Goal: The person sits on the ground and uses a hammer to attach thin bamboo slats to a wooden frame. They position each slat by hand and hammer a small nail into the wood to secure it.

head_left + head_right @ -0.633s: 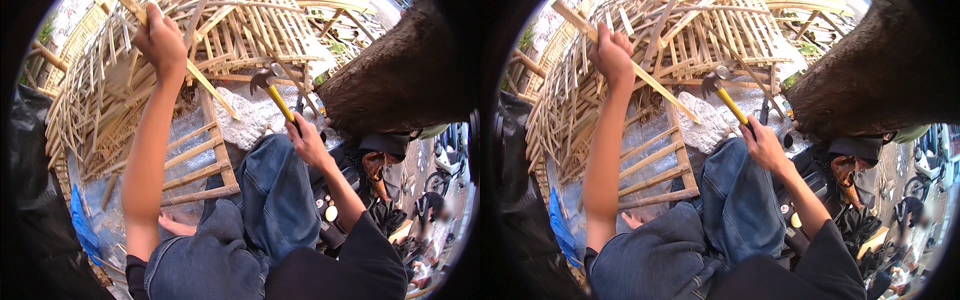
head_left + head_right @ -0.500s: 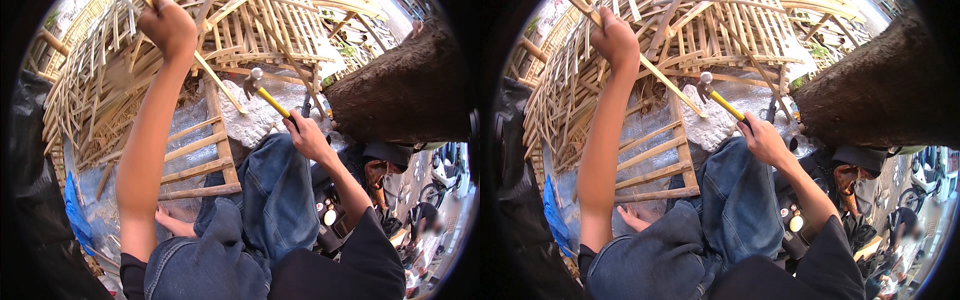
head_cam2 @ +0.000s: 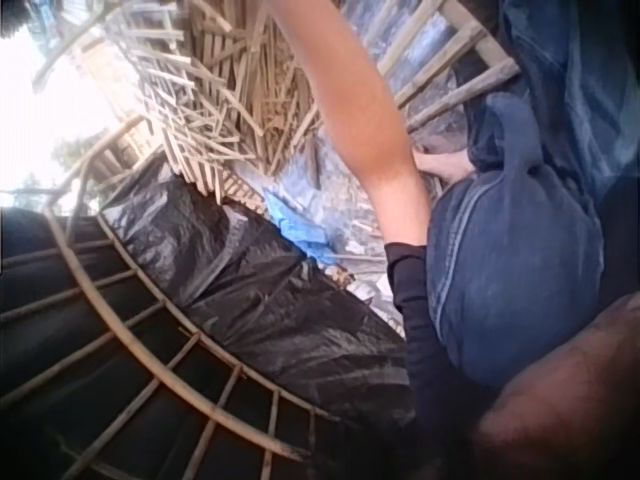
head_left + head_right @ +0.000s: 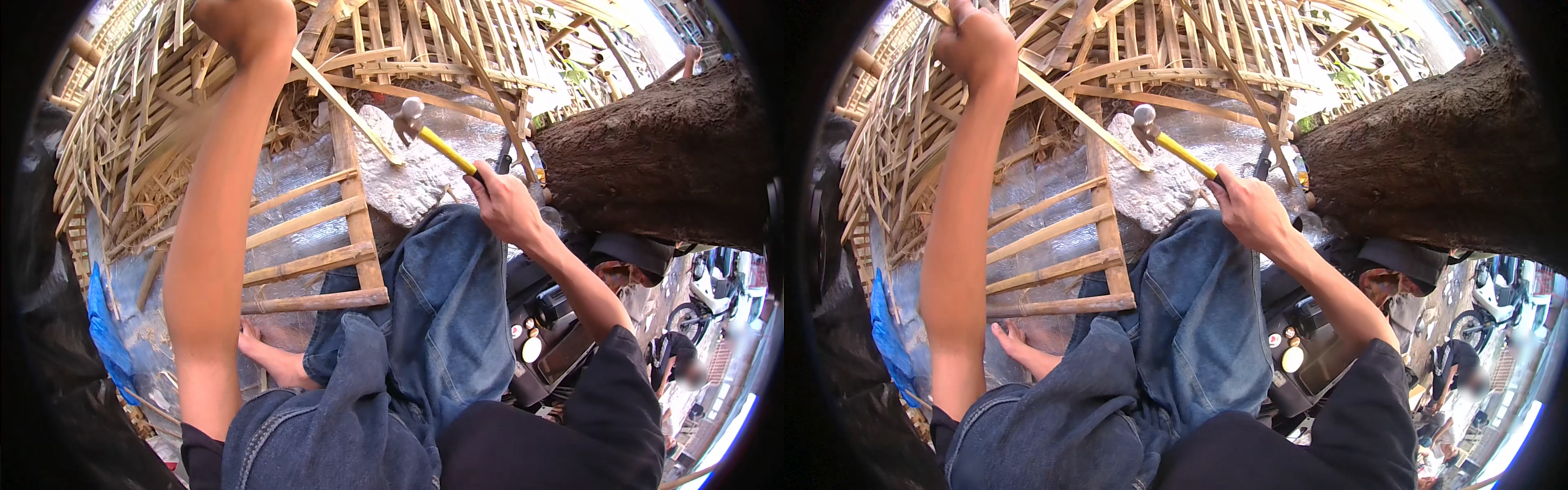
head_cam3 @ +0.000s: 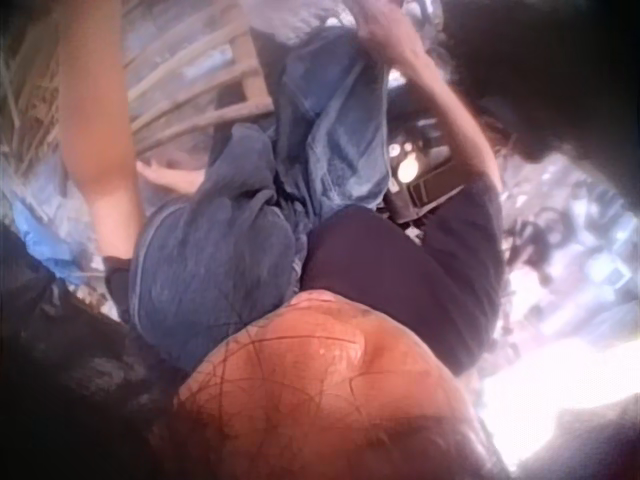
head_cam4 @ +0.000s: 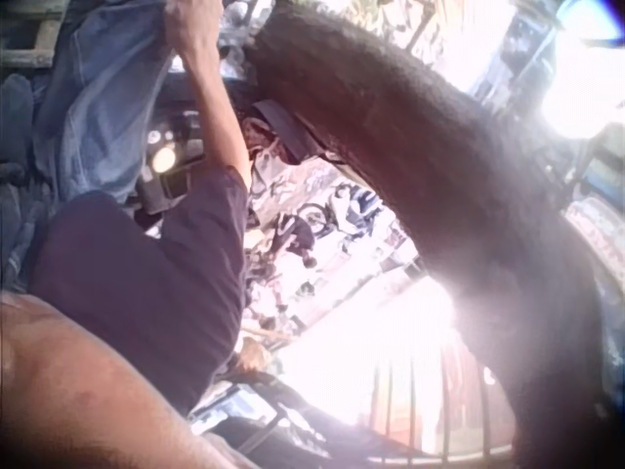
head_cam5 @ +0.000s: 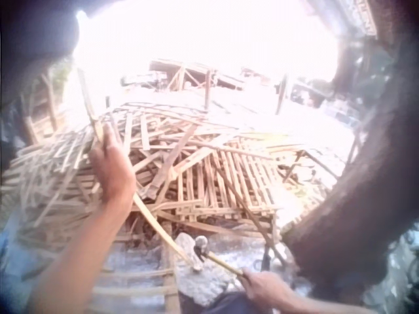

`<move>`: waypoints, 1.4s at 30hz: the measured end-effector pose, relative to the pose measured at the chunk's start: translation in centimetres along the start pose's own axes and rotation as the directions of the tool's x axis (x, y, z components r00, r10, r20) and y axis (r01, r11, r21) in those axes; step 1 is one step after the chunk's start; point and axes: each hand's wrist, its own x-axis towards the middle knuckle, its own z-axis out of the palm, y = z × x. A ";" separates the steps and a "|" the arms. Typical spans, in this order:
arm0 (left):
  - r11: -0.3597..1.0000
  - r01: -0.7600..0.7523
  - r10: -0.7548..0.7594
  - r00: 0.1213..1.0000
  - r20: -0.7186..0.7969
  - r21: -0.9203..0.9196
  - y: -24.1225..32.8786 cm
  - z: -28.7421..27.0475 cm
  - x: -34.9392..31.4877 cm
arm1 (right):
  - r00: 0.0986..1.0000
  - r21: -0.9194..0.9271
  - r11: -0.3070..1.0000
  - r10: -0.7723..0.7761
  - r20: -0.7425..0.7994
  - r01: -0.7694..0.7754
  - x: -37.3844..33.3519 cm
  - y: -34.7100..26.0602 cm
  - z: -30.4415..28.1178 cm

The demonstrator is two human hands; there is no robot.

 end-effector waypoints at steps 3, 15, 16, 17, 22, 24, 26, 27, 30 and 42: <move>0.998 -0.034 0.032 0.999 0.043 0.060 0.6 -0.1 -0.1 | 0.993 0.004 0.998 -0.069 -0.100 0.069 -0.1 1.5 0.7; 0.973 0.213 -0.212 0.977 -0.015 0.092 -2.9 -1.3 2.2 | 0.978 -0.058 0.978 -0.204 -0.037 0.202 1.4 1.5 1.6; 0.973 0.207 -0.209 0.978 0.003 0.103 -3.5 -1.5 2.6 | 0.985 -0.056 0.984 -0.171 -0.039 0.168 1.5 1.8 1.3; 0.972 0.206 -0.210 0.978 0.020 0.117 -3.5 -1.8 2.5 | 0.990 -0.055 0.989 -0.136 -0.035 0.134 1.4 1.5 0.8; 0.970 0.210 -0.210 0.978 -0.017 0.124 -3.3 -0.9 2.6 | 0.959 0.113 0.964 -0.221 -0.177 0.243 1.0 1.9 1.7; 0.967 0.192 -0.192 0.981 -0.018 0.170 -3.7 -1.2 2.5 | 0.987 -0.067 0.985 -0.161 -0.010 0.160 1.7 2.3 1.9; 0.959 0.177 -0.177 0.984 -0.020 0.222 -4.2 -1.8 2.6 | 0.991 -0.061 0.990 -0.126 -0.034 0.124 1.8 1.7 1.0; 0.957 0.182 -0.181 0.983 -0.026 0.227 -4.2 -2.0 2.7 | 0.991 -0.026 0.994 -0.112 -0.067 0.110 1.6 0.9 0.2; 0.975 0.199 -0.198 0.980 -0.021 0.099 -4.2 -1.5 2.8 | 0.964 0.088 0.970 -0.210 -0.164 0.226 1.6 2.0 1.1; 0.927 0.324 -0.310 0.945 -0.102 0.188 -4.5 -2.8 2.6 | 0.979 -0.136 0.970 -0.198 0.049 0.203 3.0 3.5 2.6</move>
